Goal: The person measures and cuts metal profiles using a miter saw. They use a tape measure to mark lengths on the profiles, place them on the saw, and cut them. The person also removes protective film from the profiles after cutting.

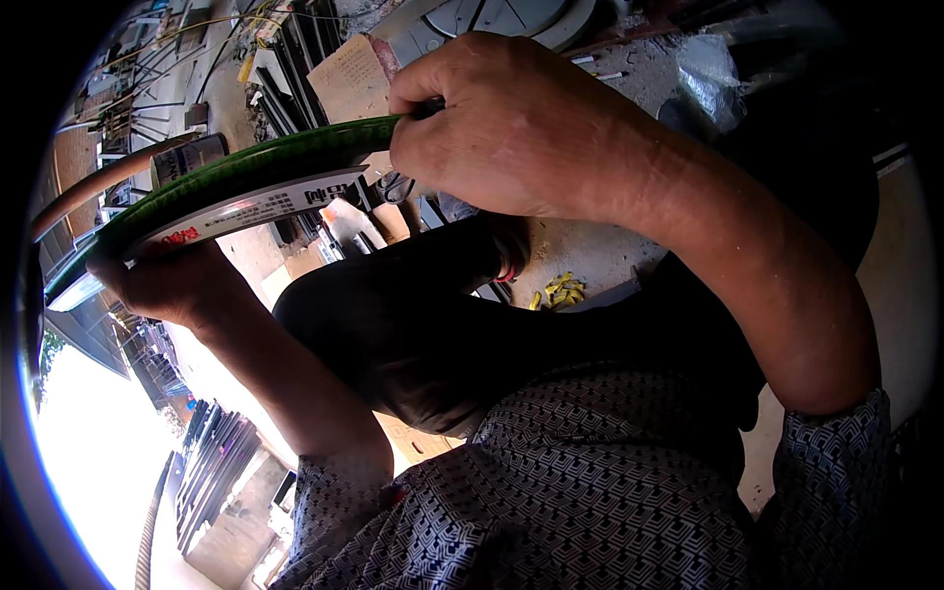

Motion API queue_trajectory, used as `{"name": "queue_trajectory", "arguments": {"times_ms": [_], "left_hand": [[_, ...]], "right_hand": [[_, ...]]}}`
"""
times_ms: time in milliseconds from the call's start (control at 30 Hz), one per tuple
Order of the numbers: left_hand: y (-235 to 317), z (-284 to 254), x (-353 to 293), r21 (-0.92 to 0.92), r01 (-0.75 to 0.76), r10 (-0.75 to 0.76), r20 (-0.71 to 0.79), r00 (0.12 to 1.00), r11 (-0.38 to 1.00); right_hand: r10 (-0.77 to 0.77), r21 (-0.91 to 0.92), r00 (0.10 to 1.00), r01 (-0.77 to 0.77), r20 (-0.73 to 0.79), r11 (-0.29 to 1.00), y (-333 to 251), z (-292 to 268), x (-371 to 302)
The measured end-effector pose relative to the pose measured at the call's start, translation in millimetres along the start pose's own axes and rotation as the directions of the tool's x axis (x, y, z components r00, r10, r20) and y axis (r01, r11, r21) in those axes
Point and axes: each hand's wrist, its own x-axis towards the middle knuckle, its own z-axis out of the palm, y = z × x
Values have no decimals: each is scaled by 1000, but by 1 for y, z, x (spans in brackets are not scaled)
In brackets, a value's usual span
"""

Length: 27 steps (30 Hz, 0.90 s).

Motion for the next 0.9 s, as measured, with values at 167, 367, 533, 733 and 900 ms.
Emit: {"name": "queue_trajectory", "arguments": {"times_ms": [167, 367, 533, 733, 900], "left_hand": [[1, -10, 2, 11, -12, 10, 106, 994, 1000], [-3, 8, -4, 76, -34, 35, -13, 999, 997], [2, 14, -11, 144, 6, 7, -87, 996, 990], [2, 4, -4, 107, 113, -89, -207, 974, 988], [6, 10, -10, 36, 157, -139, -298, 945, 987]], "right_hand": [[23, 0, 1000, -23, 16, 1000, -2, -1, 0], [10, 38, 1000, -11, 7, 999, -1, -3, 1], [31, 74, 999, -31, 11, 997, -5, -5, 5], [73, 151, 997, -71, -7, 986, -2, -12, 6], [134, 185, 991, -134, 14, 974, 15, -6, 9]]}}
